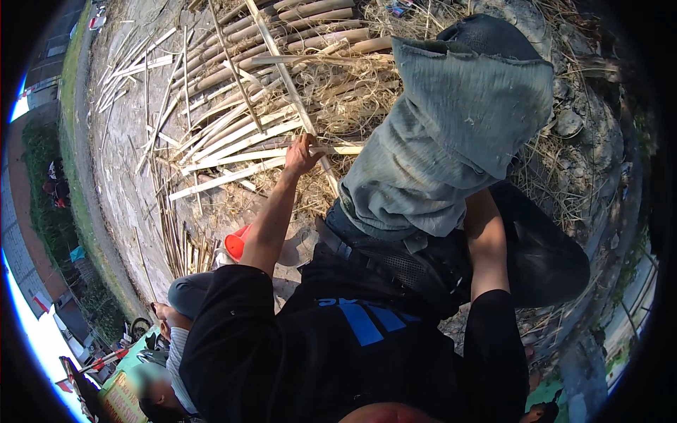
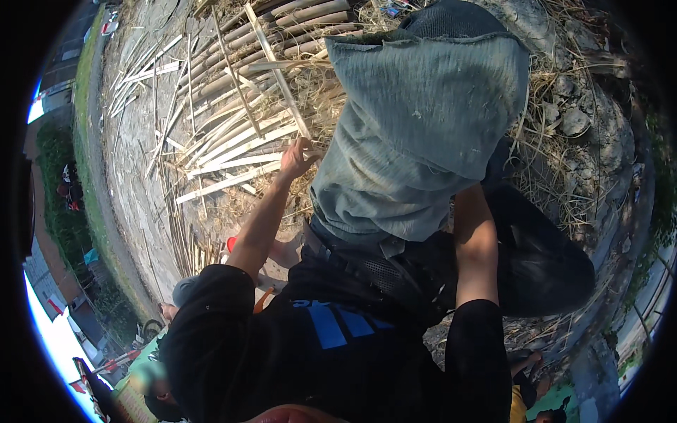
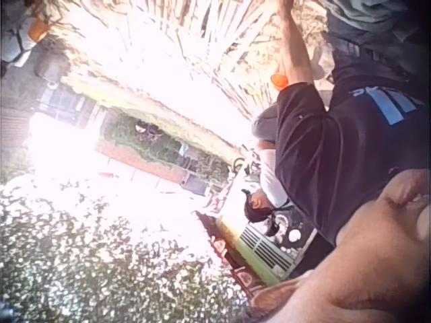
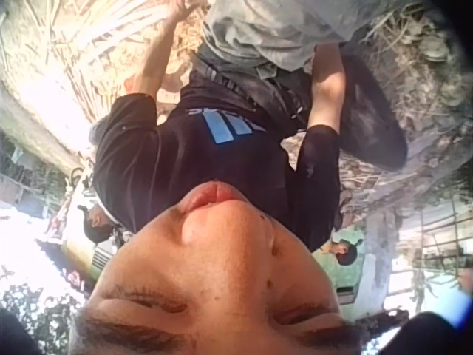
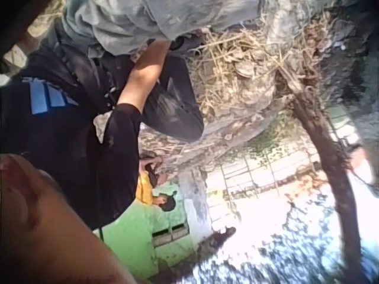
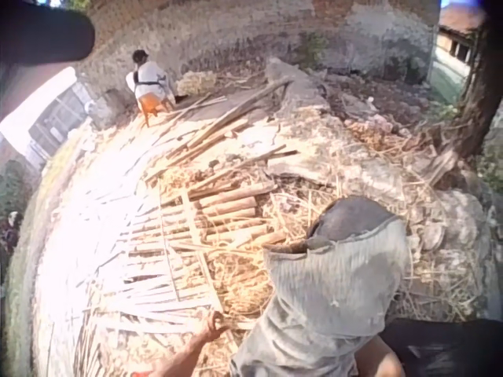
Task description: The person picks up a long strip of bamboo and uses a large knife to shave the outer surface of the material while resting it on their knee.
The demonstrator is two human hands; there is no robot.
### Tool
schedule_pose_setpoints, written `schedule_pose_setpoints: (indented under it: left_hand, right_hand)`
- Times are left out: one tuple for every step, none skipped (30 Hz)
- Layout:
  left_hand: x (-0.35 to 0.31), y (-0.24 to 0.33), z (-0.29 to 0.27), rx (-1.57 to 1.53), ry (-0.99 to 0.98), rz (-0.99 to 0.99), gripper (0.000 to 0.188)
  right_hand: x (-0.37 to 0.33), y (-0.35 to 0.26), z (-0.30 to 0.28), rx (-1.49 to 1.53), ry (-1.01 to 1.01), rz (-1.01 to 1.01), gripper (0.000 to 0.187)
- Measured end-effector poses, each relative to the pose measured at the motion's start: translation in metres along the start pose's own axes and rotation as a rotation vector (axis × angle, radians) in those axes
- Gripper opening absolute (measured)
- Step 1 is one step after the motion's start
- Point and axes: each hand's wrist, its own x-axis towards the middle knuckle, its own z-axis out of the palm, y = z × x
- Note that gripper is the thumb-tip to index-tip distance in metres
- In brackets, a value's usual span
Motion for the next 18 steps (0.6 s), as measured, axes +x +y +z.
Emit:
schedule_pose_setpoints:
  left_hand:
    - [-0.001,0.005,0.005,-0.006,-0.004,0.007,0.056]
    - [-0.001,0.009,0.009,0.016,-0.007,-0.040,0.057]
    - [-0.003,0.012,0.011,0.039,-0.009,-0.089,0.059]
    - [-0.003,0.010,0.010,0.033,-0.021,-0.077,0.060]
    - [-0.003,0.007,0.006,0.037,-0.017,-0.071,0.060]
    - [-0.004,0.002,0.001,0.103,0.020,-0.066,0.056]
    - [-0.009,-0.009,-0.006,0.173,0.055,-0.066,0.052]
    - [-0.009,-0.008,-0.010,0.167,0.110,-0.004,0.035]
    - [-0.011,-0.009,-0.015,0.223,0.233,0.032,0.020]
    - [-0.017,-0.031,-0.033,0.221,0.318,-0.006,0.014]
    - [-0.024,-0.057,-0.053,0.287,0.363,-0.053,0.014]
    - [-0.037,-0.090,-0.078,0.297,0.416,-0.143,0.014]
    - [-0.038,-0.089,-0.084,0.309,0.501,-0.157,0.013]
    - [-0.047,-0.107,-0.104,0.435,0.675,-0.199,0.014]
    - [-0.031,-0.096,-0.115,0.441,0.640,-0.318,0.014]
    - [-0.036,-0.113,-0.145,0.376,0.764,-0.366,0.013]
    - [-0.048,-0.138,-0.185,0.461,0.946,-0.298,0.014]
    - [-0.052,-0.141,-0.214,0.440,1.037,-0.214,0.014]
  right_hand:
    - [0.002,0.001,0.000,-0.003,0.008,0.006,0.048]
    - [0.000,0.005,-0.002,-0.006,0.016,0.010,0.048]
    - [0.004,0.002,0.001,-0.007,0.014,0.011,0.048]
    - [0.005,-0.002,0.003,-0.002,0.016,0.012,0.048]
    - [0.005,-0.003,0.003,0.001,0.018,0.015,0.049]
    - [0.006,-0.007,0.005,0.004,0.019,0.018,0.049]
    - [0.003,-0.011,0.008,0.008,0.010,0.019,0.049]
    - [0.008,-0.004,0.006,-0.008,0.023,0.030,0.049]
    - [0.012,0.002,0.004,-0.022,0.037,0.040,0.049]
    - [0.012,-0.006,0.006,-0.013,0.033,0.036,0.049]
    - [0.011,-0.016,0.010,0.001,0.029,0.032,0.050]
    - [0.007,-0.031,0.016,0.018,0.016,0.024,0.050]
    - [0.013,-0.023,0.016,-0.003,0.034,0.032,0.050]
    - [0.014,-0.034,0.019,0.005,0.031,0.031,0.050]
    - [0.026,-0.017,0.018,-0.017,0.052,0.063,0.050]
    - [0.027,-0.029,0.022,-0.005,0.049,0.060,0.051]
    - [0.025,-0.048,0.030,0.018,0.034,0.051,0.051]
    - [0.028,-0.054,0.035,0.017,0.041,0.050,0.051]
